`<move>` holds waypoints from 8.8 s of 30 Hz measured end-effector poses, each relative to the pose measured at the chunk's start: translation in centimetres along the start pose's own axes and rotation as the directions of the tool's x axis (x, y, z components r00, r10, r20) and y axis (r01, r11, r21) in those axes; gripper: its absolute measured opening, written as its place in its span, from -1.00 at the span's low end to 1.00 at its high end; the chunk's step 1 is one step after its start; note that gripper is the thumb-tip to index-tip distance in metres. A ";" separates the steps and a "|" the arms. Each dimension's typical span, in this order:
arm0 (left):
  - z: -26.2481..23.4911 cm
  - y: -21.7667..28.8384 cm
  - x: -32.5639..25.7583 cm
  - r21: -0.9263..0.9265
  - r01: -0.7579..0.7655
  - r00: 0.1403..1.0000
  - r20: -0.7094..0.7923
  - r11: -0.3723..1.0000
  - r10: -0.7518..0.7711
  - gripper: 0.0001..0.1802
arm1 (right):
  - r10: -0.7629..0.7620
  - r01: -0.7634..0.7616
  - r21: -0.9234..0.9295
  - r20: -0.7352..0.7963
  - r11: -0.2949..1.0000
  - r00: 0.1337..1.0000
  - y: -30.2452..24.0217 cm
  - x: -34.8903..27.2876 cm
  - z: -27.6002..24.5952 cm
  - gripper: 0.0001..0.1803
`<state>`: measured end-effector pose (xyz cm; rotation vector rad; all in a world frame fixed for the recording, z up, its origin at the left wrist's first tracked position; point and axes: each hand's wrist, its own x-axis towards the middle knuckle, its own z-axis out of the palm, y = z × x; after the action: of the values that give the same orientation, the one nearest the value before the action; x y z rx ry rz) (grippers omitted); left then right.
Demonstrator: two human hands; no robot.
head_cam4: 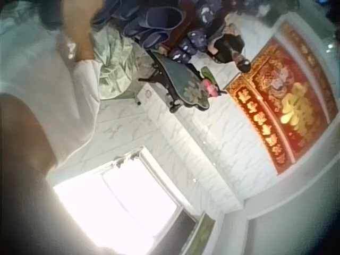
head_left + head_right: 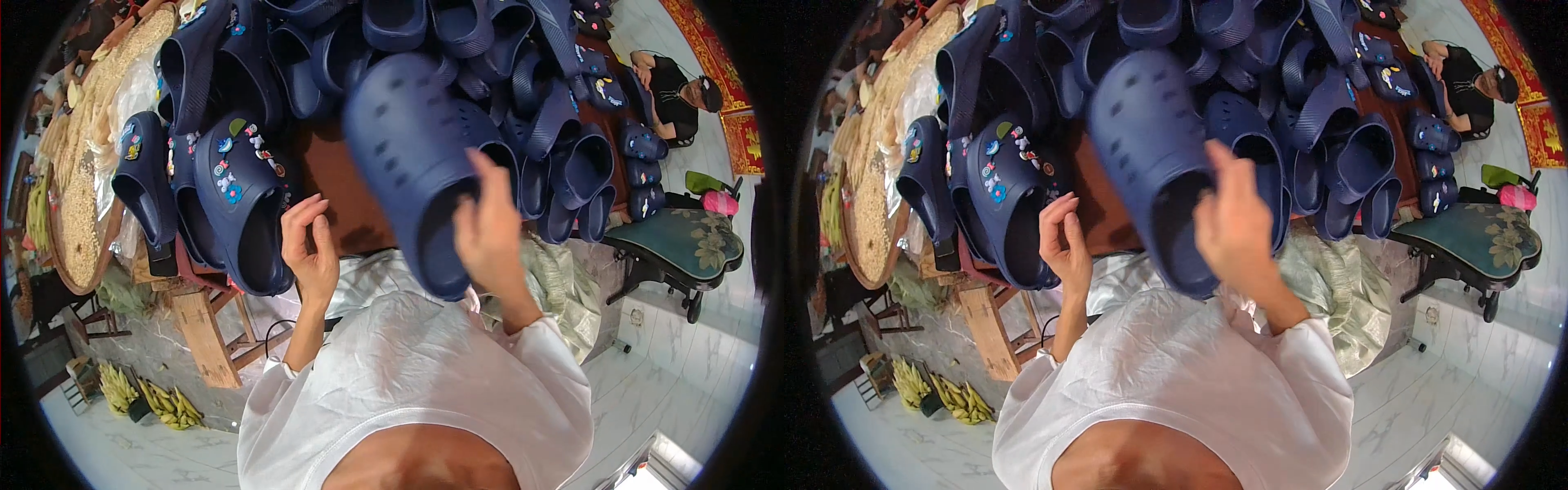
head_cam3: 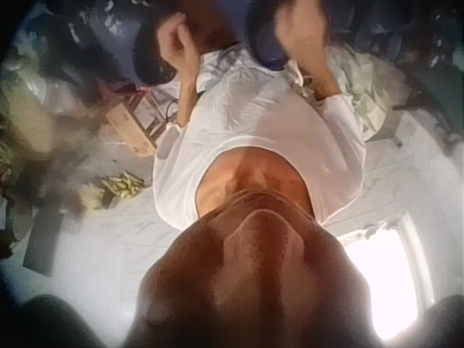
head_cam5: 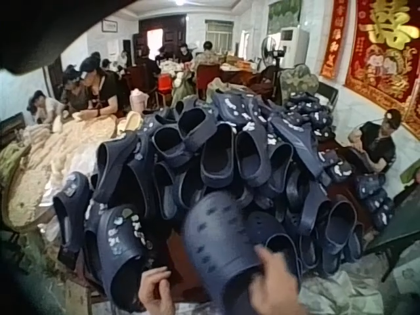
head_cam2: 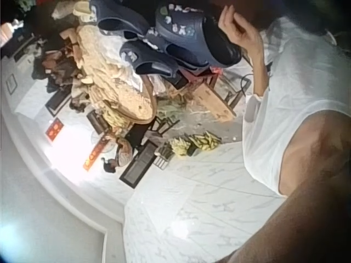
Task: The recorder is attaching decorative charms into the holes of blue clog-style shoes.
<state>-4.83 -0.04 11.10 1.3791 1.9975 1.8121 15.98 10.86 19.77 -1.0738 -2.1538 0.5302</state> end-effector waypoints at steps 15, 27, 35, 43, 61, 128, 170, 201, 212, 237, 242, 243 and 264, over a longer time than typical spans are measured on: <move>-0.2 -3.1 -2.2 -0.110 0.267 0.940 -0.190 0.957 -0.284 -0.53 | 0.357 -0.189 0.340 -0.548 0.921 0.756 17.7 7.3 -4.3 -0.33; -0.7 -2.0 3.3 -0.873 0.268 0.730 -0.093 0.408 -0.677 -0.66 | 0.338 -0.217 0.272 -0.571 0.938 0.748 13.4 5.7 -4.0 -0.38; -0.4 0.7 1.5 -0.927 0.331 0.665 0.096 0.177 -0.740 -0.60 | 0.065 -0.009 0.227 -0.238 0.974 0.969 1.1 -0.1 -1.3 -0.73; 3.0 -0.5 -3.4 -0.794 0.530 0.435 0.556 -0.298 -0.708 -0.71 | 0.206 -0.337 0.552 0.286 0.763 0.936 1.8 -2.6 10.9 -0.51; 2.6 -1.6 2.8 -0.147 0.384 0.880 0.357 0.911 -0.314 -0.83 | 0.284 -0.348 0.289 0.242 0.892 0.928 7.0 0.3 17.8 -0.31; 8.0 -9.7 6.3 -0.001 -0.130 0.829 0.548 0.991 0.109 -0.67 | 0.073 -0.121 0.158 0.282 0.980 0.957 7.0 0.8 18.0 -0.80; 9.9 -10.1 5.4 0.288 -0.117 0.916 0.402 0.950 -0.009 -0.65 | 0.285 -0.319 0.036 0.364 0.947 0.887 5.9 -0.1 17.1 -0.77; 8.0 -7.8 7.5 0.108 -0.138 0.876 0.476 0.985 0.070 -0.63 | 0.411 -0.637 0.259 0.580 0.726 0.704 8.1 -0.5 16.4 -0.60; 5.2 -5.3 0.4 0.189 0.158 0.942 0.267 0.969 -0.206 -0.59 | 0.210 -0.275 0.229 0.271 0.934 0.939 6.8 1.3 17.4 -0.80; 8.4 -7.1 6.6 0.222 -0.059 0.917 0.397 0.973 -0.035 -0.77 | 0.126 -0.130 0.143 0.040 0.981 0.991 8.7 3.2 18.4 -0.74; 7.9 -7.0 6.5 0.140 -0.057 0.891 0.454 0.989 -0.013 -0.66 | 0.222 -0.207 0.185 -0.066 0.961 0.973 8.1 3.7 17.8 -0.72; 7.4 -7.3 6.1 0.136 -0.040 0.921 0.388 0.990 -0.016 -0.66 | 0.148 -0.135 0.142 -0.087 0.981 0.985 7.8 4.0 17.6 -0.72; 5.3 -8.3 2.9 0.283 0.051 0.959 0.253 0.958 -0.126 -0.59 | -0.220 0.190 0.155 0.204 0.969 0.954 7.5 5.8 20.3 -0.76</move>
<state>-7.66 6.88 4.04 1.4845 2.1786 1.2654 2.98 18.68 3.31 -0.7357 -2.3500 0.7118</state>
